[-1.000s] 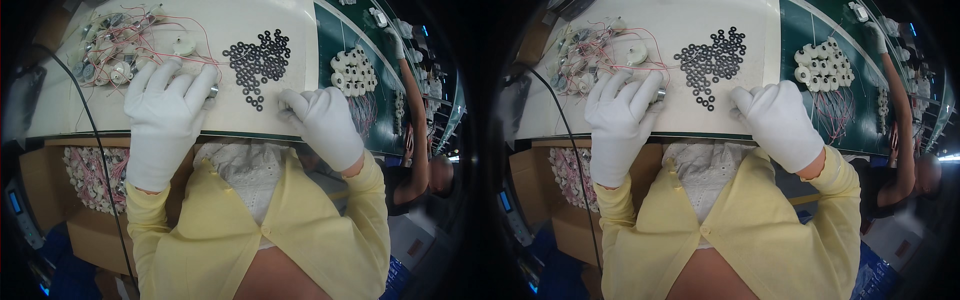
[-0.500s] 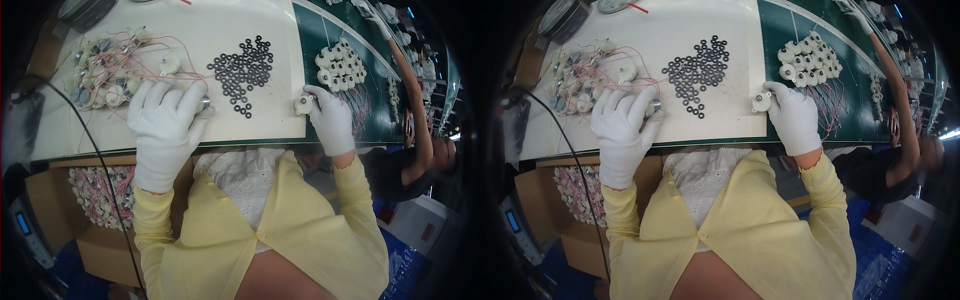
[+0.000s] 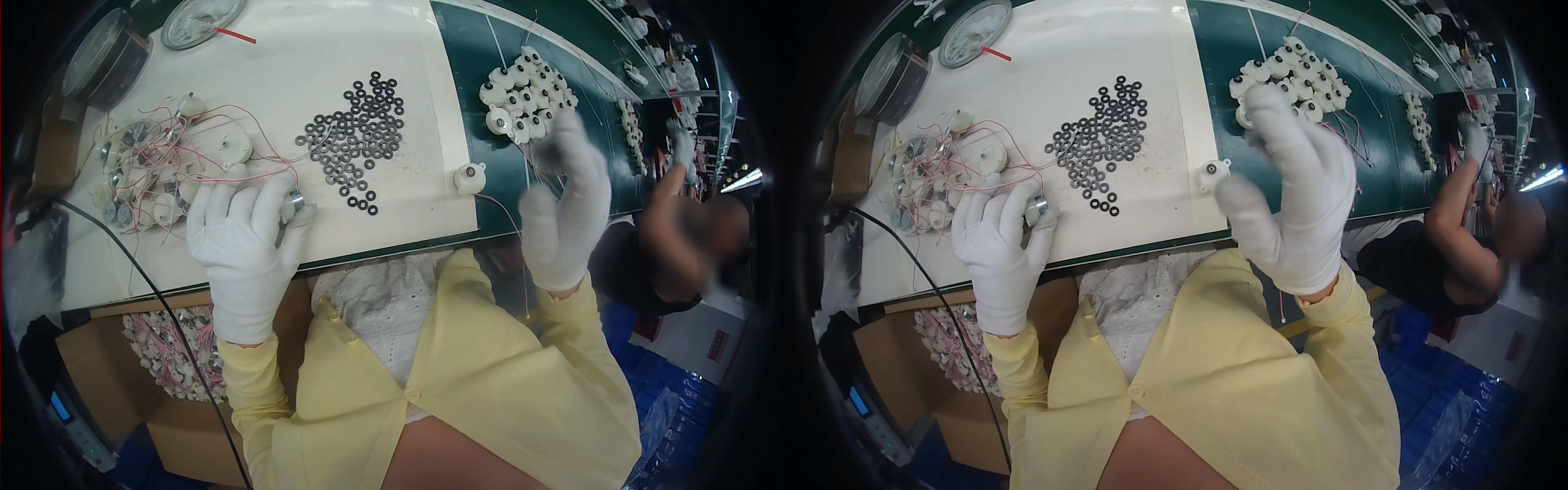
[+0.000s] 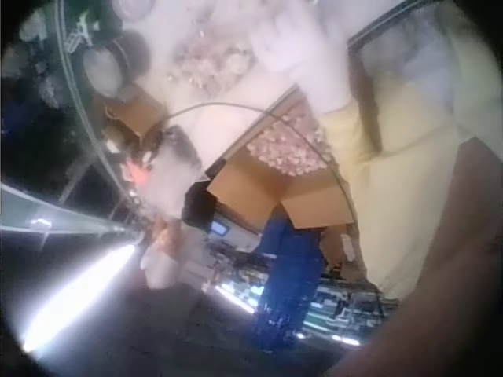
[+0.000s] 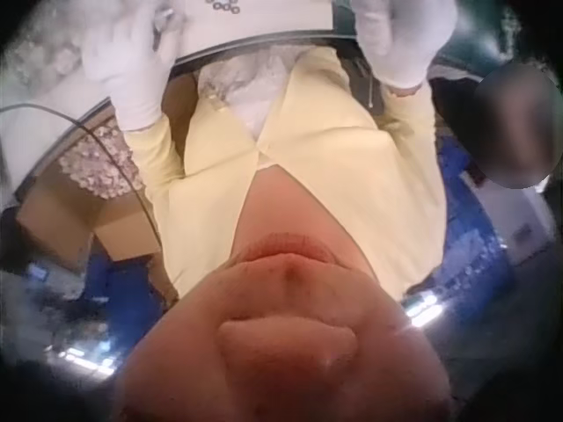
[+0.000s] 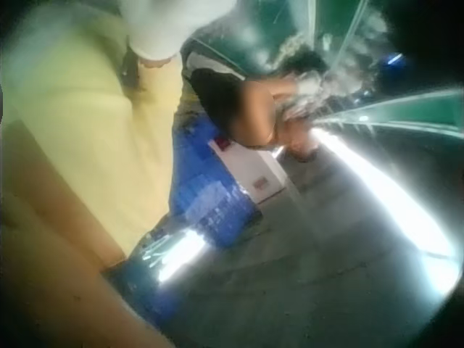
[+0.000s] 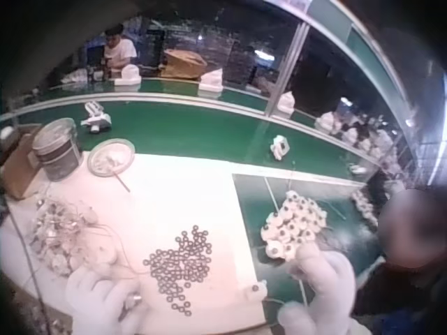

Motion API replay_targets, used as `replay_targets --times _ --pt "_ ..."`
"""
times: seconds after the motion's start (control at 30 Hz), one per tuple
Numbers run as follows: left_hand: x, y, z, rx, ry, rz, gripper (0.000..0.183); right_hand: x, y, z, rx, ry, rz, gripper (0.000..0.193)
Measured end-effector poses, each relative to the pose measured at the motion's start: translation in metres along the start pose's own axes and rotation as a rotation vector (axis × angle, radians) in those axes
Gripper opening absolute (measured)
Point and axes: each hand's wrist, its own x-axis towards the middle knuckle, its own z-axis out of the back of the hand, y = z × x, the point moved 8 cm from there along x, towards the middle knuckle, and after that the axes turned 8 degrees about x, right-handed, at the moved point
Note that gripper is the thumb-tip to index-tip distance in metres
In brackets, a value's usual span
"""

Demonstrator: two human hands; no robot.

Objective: The person assembles small white electronic components by inserting metal washers into them. They pick up a component, place a washer into a hole, and then set the finished unit aside on the table. The process is repeated continuously with components and washers arranged on the work surface.

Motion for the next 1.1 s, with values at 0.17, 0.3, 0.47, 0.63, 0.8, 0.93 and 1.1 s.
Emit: replay_targets --times 0.17,0.3,0.47,0.63,0.8,0.93,1.1 --pt "0.0 -0.002 0.0 0.034 -0.011 -0.005 0.037 0.016 0.007 -0.032 -0.163 0.171 0.188 0.087" --pt "0.002 -0.003 -0.002 0.021 -0.004 -0.013 0.037 -0.006 -0.019 -0.086 -0.272 0.493 0.159 0.088" --pt "-0.005 0.001 -0.005 0.015 0.009 0.019 0.037 0.021 -0.017 -0.027 -0.103 0.213 0.124 0.094" --pt "-0.002 -0.001 -0.004 0.011 0.0 0.002 0.037 0.013 -0.044 -0.009 -0.062 -0.072 0.506 0.114" --pt "0.001 -0.004 -0.002 0.019 -0.003 -0.045 0.038 -0.011 -0.015 -0.088 -0.289 0.441 0.14 0.082" --pt "0.0 -0.004 -0.001 0.038 0.013 -0.046 0.042 0.007 -0.01 -0.048 -0.168 0.341 0.084 0.076" --pt "0.002 -0.006 -0.001 0.016 0.039 -0.062 0.045 -0.026 -0.021 -0.043 -0.262 0.478 -0.104 0.059"
